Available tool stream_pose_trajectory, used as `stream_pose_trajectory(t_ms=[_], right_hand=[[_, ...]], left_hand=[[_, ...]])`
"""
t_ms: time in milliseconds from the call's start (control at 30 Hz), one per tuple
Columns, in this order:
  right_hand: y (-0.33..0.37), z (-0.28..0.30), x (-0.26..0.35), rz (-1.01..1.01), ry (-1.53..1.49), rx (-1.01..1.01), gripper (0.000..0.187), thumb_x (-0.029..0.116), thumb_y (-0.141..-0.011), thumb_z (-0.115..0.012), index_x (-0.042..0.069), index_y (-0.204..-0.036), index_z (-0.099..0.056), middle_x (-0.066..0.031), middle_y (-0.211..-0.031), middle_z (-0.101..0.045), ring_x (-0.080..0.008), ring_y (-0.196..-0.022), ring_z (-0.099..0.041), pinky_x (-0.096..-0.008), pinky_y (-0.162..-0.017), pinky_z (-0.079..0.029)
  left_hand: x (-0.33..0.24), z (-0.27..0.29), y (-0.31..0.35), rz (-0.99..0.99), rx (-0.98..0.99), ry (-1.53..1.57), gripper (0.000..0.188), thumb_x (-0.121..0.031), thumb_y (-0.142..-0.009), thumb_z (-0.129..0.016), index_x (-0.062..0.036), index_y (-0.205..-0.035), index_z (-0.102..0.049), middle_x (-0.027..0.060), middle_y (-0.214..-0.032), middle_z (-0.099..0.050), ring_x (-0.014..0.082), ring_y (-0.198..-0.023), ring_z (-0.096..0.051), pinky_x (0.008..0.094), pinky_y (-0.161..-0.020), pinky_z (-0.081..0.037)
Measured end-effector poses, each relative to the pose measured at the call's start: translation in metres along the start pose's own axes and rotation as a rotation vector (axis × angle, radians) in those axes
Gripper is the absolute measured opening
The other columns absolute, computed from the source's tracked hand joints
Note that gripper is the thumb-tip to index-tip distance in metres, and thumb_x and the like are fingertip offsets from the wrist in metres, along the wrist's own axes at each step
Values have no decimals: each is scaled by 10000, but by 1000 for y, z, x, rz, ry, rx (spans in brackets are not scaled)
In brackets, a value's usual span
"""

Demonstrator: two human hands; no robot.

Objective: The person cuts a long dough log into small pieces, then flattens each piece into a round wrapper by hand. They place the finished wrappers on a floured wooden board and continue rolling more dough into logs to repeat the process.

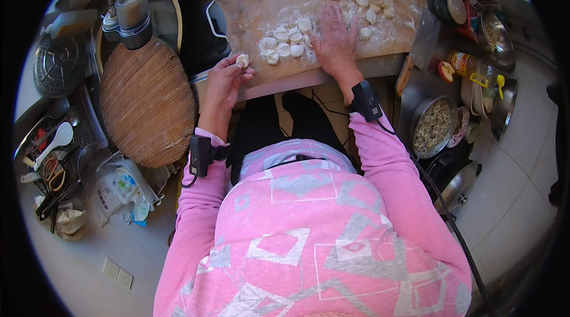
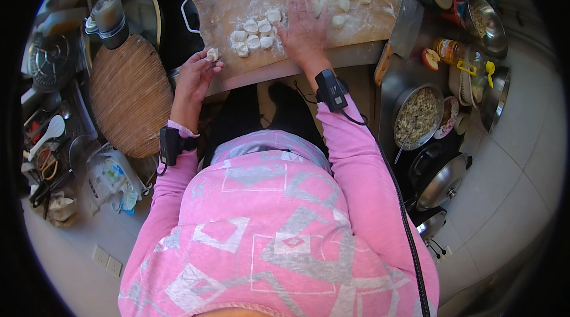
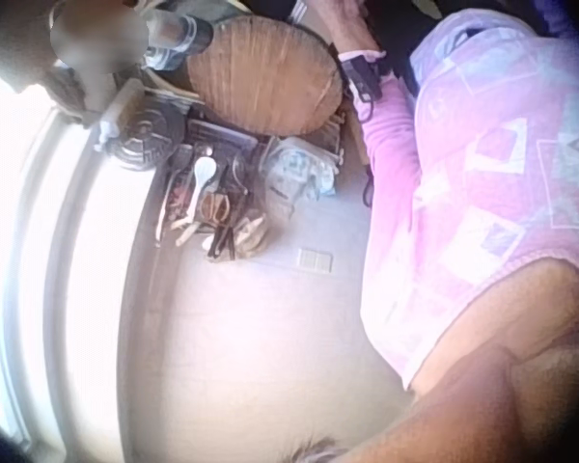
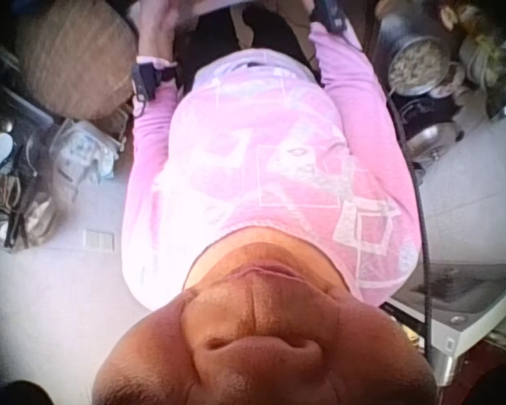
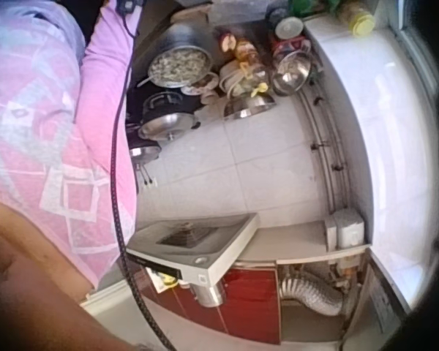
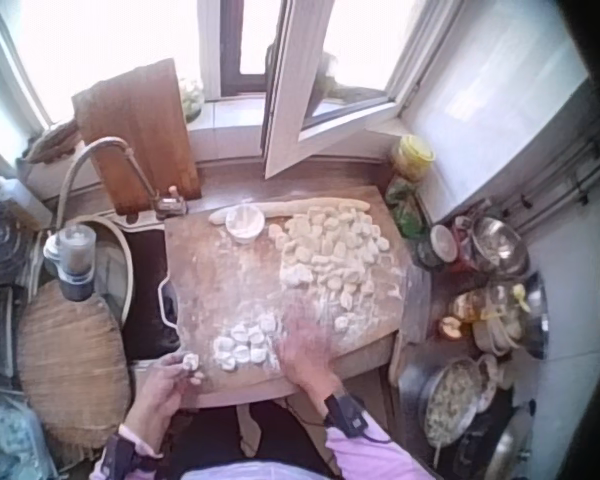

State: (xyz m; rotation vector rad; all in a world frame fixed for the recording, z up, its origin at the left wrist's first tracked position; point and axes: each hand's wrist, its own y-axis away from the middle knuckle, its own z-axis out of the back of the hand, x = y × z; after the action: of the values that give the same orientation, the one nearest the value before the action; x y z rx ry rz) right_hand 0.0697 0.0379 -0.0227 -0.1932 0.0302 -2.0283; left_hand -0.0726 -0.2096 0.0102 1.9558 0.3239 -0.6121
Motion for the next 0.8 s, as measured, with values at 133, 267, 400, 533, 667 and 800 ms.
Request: stream_pose_trajectory(t_ms=[133,267,400,533,667,800], right_hand=[[-5,-3,24,101,-140,65,720,490,-976,-504,12,-1501,-383,-152,-1608,-309,-294,-1506,-241,-606,-1194,-96],[-11,-2,33,46,-60,90,724,511,-975,-492,24,-1502,-394,-136,-1611,-311,-271,-1507,-244,-602,-1199,-100],[-20,-4,46,106,23,90,732,544,-971,-475,44,-1501,-407,-117,-1610,-325,-250,-1505,-257,-609,-1203,-97],[-25,-6,65,151,-48,206,737,521,-972,-488,36,-1515,-375,-128,-1622,-296,-258,-1516,-229,-607,-1206,-77],[-26,0,75,68,-48,186,693,507,-964,-496,67,-1495,-426,-102,-1610,-332,-244,-1516,-230,-630,-1197,-87],[-27,-1,98,212,-137,215,671,495,-963,-491,84,-1490,-434,-103,-1587,-364,-251,-1503,-251,-639,-1191,-97]], left_hand=[[-2,1,-2,19,18,-16,285,25,-953,-548,51,-1236,-565,192,-1036,-683,268,-830,-704,311,-725,-595],[-5,2,-2,27,-16,-64,289,21,-953,-547,54,-1240,-562,194,-1034,-681,261,-823,-697,308,-716,-587],[-7,3,-4,20,-12,-31,283,22,-946,-563,67,-1225,-567,177,-1012,-677,248,-795,-696,300,-685,-585],[-9,7,-4,37,-7,-35,305,4,-951,-556,67,-1249,-563,186,-1034,-679,256,-822,-688,299,-707,-578],[-10,10,-6,37,31,-38,273,-3,-954,-557,61,-1218,-584,171,-1020,-685,243,-814,-689,290,-712,-574],[-12,13,-6,39,4,14,271,28,-945,-558,60,-1213,-585,178,-988,-687,243,-776,-701,284,-685,-591]])
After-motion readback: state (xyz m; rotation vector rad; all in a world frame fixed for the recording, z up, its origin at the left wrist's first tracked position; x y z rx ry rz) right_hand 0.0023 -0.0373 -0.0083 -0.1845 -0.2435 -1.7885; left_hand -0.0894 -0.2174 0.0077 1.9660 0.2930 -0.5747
